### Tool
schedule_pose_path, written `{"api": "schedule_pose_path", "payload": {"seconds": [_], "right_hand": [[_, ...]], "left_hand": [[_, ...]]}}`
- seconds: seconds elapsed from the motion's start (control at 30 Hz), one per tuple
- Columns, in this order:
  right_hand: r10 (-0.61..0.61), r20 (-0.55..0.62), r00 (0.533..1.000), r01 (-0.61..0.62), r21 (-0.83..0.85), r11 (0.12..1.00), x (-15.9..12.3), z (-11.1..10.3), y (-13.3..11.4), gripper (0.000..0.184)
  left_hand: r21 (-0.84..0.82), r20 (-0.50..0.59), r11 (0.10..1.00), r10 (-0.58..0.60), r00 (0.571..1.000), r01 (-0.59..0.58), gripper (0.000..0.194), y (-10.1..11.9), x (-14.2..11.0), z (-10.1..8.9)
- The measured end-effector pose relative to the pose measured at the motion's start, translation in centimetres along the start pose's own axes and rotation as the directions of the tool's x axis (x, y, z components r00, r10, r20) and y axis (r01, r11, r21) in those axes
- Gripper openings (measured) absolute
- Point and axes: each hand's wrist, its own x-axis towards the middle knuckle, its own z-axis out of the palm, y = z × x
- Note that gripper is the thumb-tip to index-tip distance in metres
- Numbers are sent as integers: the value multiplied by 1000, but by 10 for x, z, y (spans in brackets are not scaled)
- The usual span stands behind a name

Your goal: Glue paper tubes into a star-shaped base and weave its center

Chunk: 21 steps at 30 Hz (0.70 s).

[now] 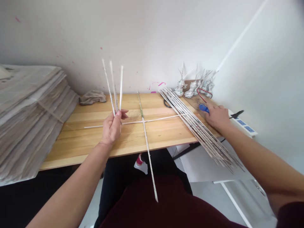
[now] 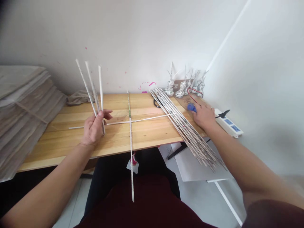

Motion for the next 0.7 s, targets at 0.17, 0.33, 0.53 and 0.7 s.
{"api": "schedule_pose_path", "payload": {"seconds": [0.17, 0.33, 0.53, 0.7], "right_hand": [[9, 48, 999, -10, 13, 1000, 0, 9, 0, 55], [43, 173, 984, -56, 72, 996, 8, 19, 8, 61], [55, 93, 994, -57, 20, 998, 5, -10, -9, 39], [-194, -104, 976, 219, 479, 850, -18, -71, -83, 23]], "left_hand": [[-292, 79, 917, -259, 963, 271, 27, 9, -9, -1], [-605, 212, 620, -478, 852, 499, 18, 30, -13, 2], [-691, 334, 440, -511, 792, 574, 23, 42, -16, 5], [-656, 356, 475, -489, 796, 586, 19, 45, -18, 12]]}}
